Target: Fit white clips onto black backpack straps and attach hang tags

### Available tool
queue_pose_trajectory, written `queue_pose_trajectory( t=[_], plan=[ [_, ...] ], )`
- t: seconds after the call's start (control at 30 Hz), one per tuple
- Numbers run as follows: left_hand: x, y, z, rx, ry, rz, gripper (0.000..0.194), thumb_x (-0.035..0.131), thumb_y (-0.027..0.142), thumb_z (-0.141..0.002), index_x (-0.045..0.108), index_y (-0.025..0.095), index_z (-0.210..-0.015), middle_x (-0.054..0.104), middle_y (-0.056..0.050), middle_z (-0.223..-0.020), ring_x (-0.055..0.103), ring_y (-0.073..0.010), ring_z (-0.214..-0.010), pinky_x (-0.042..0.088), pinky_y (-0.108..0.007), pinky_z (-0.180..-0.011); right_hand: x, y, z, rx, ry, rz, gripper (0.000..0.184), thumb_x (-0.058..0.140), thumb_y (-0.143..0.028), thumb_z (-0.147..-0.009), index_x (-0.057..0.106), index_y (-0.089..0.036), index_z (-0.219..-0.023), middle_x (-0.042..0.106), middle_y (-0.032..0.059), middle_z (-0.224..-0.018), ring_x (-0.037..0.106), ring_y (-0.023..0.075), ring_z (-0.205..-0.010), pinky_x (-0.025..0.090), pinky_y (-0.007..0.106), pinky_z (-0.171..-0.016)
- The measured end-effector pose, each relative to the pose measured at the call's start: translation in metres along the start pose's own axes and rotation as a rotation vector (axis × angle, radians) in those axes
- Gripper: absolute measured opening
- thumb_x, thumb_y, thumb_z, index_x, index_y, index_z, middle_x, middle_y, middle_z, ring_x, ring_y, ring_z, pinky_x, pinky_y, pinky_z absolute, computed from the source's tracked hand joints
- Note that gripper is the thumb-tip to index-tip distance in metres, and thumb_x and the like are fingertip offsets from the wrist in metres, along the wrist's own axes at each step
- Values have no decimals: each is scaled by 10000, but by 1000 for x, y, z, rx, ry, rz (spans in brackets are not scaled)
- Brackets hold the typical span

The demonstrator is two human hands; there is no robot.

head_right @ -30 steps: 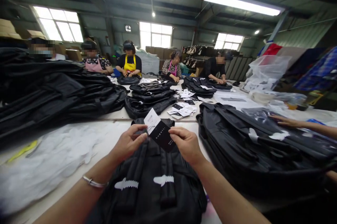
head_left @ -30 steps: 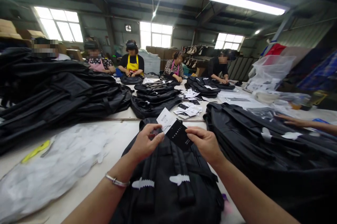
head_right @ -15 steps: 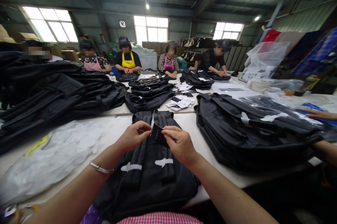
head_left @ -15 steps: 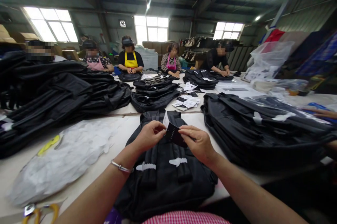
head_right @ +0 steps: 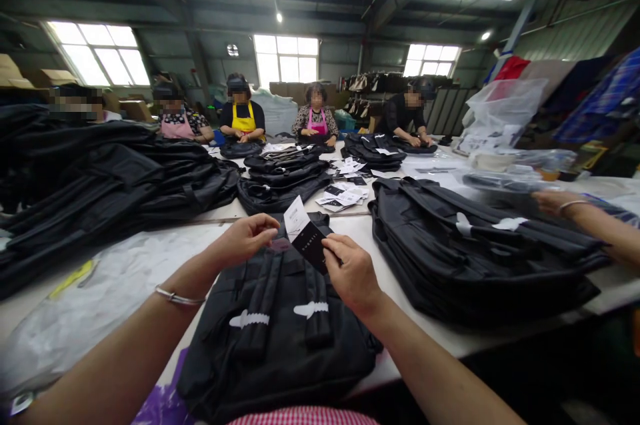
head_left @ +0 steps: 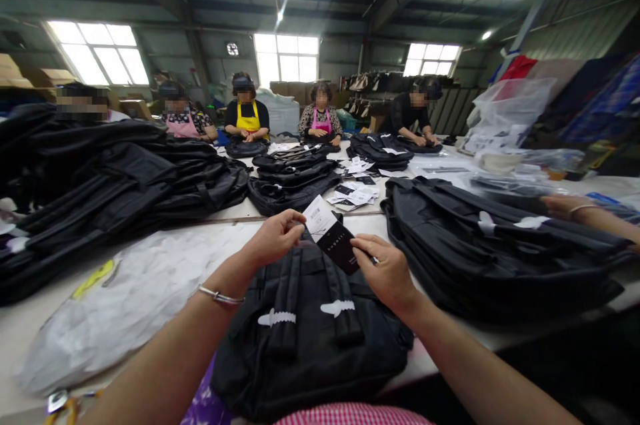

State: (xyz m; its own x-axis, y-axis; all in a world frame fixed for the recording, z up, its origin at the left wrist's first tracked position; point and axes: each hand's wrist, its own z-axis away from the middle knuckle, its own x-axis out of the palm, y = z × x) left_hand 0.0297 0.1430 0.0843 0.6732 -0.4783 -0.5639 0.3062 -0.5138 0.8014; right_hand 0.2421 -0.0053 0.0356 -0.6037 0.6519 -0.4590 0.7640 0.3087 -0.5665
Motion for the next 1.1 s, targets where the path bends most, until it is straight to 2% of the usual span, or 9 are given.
queue_pose_trajectory(
  t=[0.23, 0.43, 0.57, 0.63, 0.77, 0.83, 0.9, 1.0, 1.1],
  plan=[
    [-20, -3, 1, 159, -20, -333, 118, 615, 253, -761, 710, 191, -792, 676, -22, -819, 623, -173, -780, 472, -263, -711, -8, -6, -2, -133, 4, 115, 269, 525, -130, -879, 714, -189, -1062, 699, 99, -1065, 669, 201, -974, 537, 341, -949],
    [-16, 5, -2, -1, 97, -62, 229, 672, 326, -749, 692, 171, -917, 699, -6, -780, 631, -159, -688, 505, -263, -658, -1, -1, 9, 7, -138, 22, 202, 575, -176, -862, 712, -180, -1010, 692, 102, -1031, 652, 213, -987, 530, 362, -928],
    [-9, 22, -2, 110, 24, -65, 146, 689, 278, -752, 714, 180, -858, 695, -10, -797, 627, -145, -712, 491, -238, -659, -6, -7, 6, 76, -295, -2, 133, 671, -271, -808, 720, -186, -898, 585, 124, -1275, 588, 252, -1134, 471, 400, -1003],
    [-4, 36, -1, 203, -20, -139, 68, 680, 225, -758, 723, 187, -795, 676, -7, -782, 615, -132, -718, 471, -223, -663, -9, -13, -4, 66, -281, -48, 217, 695, -284, -783, 704, -190, -979, 519, 120, -1367, 534, 261, -1213, 420, 413, -1057],
    [9, 63, 1, 334, -41, -136, 71, 643, 145, -767, 703, 179, -750, 639, -10, -770, 592, -120, -710, 451, -219, -657, 4, -28, -32, 82, -310, -377, 592, 724, -251, -742, 549, -214, -1306, 583, 90, -1308, 535, 237, -1214, 395, 411, -1072],
    [16, 73, 2, 376, -42, -69, 87, 624, 109, -760, 683, 171, -744, 641, -17, -792, 594, -124, -724, 457, -225, -670, 20, -35, -42, 107, -361, -640, 686, 738, -207, -696, 505, -216, -1341, 610, 68, -1269, 568, 225, -1165, 449, 375, -1010],
    [21, 77, 5, 396, -11, -40, 99, 612, 90, -753, 670, 170, -748, 641, -19, -799, 596, -128, -736, 462, -229, -681, 38, -40, -43, 172, -439, -808, 512, 719, -171, -672, 609, -182, -1172, 680, 47, -1104, 635, 210, -1020, 517, 326, -873],
    [17, 71, 11, 348, 105, -67, 91, 579, 114, -785, 649, 172, -783, 626, -12, -776, 587, -125, -707, 459, -227, -652, 56, -42, -34, 330, -581, -820, 98, 645, -172, -715, 641, -146, -809, 668, -2, -702, 645, 154, -657, 517, 263, -619],
    [1, 52, 18, 273, 114, -128, 156, 527, 153, -835, 660, 179, -911, 619, -17, -801, 585, -130, -710, 458, -235, -645, 57, -37, -25, 422, -572, -781, 185, 618, -205, -752, 656, -144, -922, 621, -36, -611, 562, 108, -485, 451, 229, -501]
  ],
)
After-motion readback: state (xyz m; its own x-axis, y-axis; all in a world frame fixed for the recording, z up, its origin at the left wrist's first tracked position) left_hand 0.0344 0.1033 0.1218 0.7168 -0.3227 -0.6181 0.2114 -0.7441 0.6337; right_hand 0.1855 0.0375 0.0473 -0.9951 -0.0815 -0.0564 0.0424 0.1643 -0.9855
